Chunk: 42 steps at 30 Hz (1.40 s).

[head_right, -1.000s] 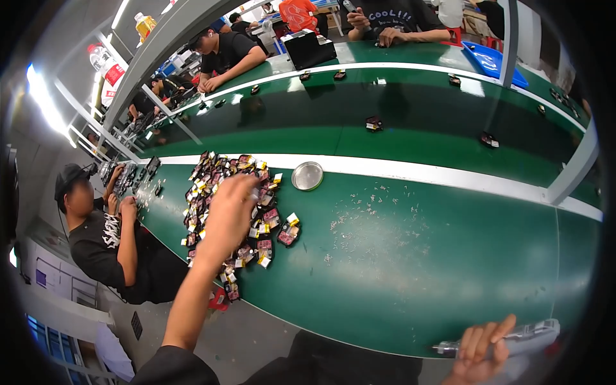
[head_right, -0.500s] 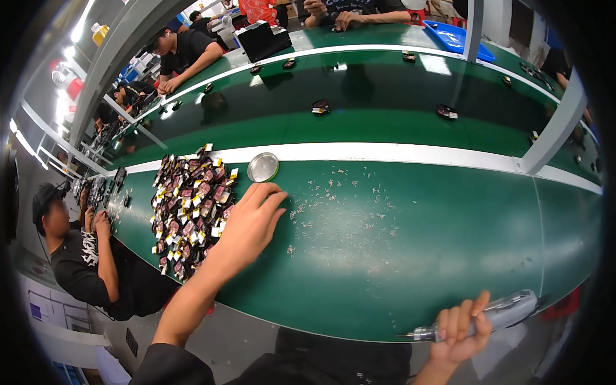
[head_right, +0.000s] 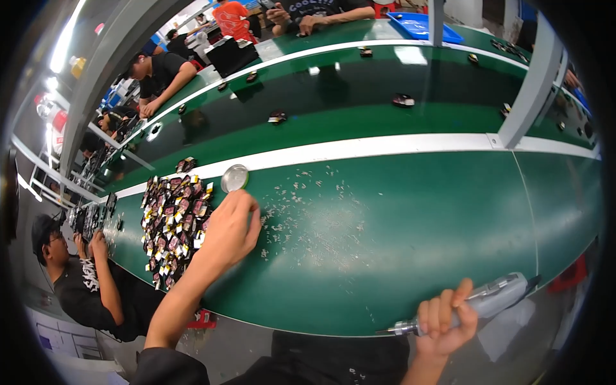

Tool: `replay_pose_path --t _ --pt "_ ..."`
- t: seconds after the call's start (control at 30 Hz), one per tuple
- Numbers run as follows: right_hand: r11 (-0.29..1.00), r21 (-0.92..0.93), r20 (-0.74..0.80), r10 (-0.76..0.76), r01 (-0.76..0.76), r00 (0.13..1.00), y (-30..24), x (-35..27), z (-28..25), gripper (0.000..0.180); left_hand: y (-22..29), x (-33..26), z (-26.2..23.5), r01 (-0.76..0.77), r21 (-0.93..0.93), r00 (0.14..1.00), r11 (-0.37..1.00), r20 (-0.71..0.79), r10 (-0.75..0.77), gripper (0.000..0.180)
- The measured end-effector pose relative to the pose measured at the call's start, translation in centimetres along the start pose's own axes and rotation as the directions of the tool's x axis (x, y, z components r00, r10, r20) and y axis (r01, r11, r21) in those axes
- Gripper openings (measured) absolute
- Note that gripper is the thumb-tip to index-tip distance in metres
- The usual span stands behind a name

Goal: Assembling small electronic parts using a power screwdriver on an assembly line.

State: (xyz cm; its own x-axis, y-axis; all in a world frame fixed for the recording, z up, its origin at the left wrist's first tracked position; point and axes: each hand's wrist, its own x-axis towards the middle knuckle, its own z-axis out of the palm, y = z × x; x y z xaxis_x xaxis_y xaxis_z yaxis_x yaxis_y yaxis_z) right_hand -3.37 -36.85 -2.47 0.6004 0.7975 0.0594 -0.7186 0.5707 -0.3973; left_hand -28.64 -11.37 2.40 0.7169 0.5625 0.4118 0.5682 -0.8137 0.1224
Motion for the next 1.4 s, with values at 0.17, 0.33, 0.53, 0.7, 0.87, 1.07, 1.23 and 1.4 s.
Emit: replay_pose_path --t 0.17,0.33,0.53,0.7,0.87,1.07,1.23,1.4 --pt "0.999 -0.042 -0.011 -0.034 0.034 0.999 -0.1 0.3 0.3 0.009 7.0 -3.6 -2.1 -0.025 -0.412 0.998 0.911 0.045 0.048 0.015" --pt "0.999 0.029 0.063 -0.044 0.043 0.997 1.2 0.1 3.2 0.01 12.0 -5.5 -0.2 0.119 -0.8 0.993 0.588 0.1 -0.064 0.012" --pt "0.985 0.022 0.07 -0.174 0.172 0.982 1.8 -0.9 7.0 0.008 15.4 -7.4 1.7 0.341 -0.899 0.908 -0.276 0.391 -0.152 0.005" --pt "0.98 -0.007 0.108 -0.198 0.2 0.974 2.0 -1.2 7.5 0.009 16.0 -7.5 1.9 0.335 -0.796 0.906 -0.504 0.42 -0.062 0.013" --pt "0.978 -0.003 0.077 -0.208 0.208 0.975 2.2 -1.2 7.3 0.01 15.9 -7.5 2.0 0.339 -0.812 0.907 -0.475 0.416 -0.064 0.014" --pt "0.976 -0.027 0.101 -0.214 0.218 0.972 2.1 -1.2 7.2 0.009 16.0 -7.2 1.5 0.372 -0.869 0.899 -0.327 0.425 -0.104 0.015" --pt "0.972 -0.089 0.164 -0.2 0.216 0.966 1.7 -1.7 6.9 0.008 16.0 -6.6 1.8 0.149 -0.951 0.985 0.273 0.117 -0.129 0.006" --pt "0.977 -0.103 0.155 -0.171 0.188 0.973 1.8 -1.2 6.6 0.008 16.0 -6.4 2.2 0.137 -0.944 0.989 0.3 0.116 -0.087 0.005"
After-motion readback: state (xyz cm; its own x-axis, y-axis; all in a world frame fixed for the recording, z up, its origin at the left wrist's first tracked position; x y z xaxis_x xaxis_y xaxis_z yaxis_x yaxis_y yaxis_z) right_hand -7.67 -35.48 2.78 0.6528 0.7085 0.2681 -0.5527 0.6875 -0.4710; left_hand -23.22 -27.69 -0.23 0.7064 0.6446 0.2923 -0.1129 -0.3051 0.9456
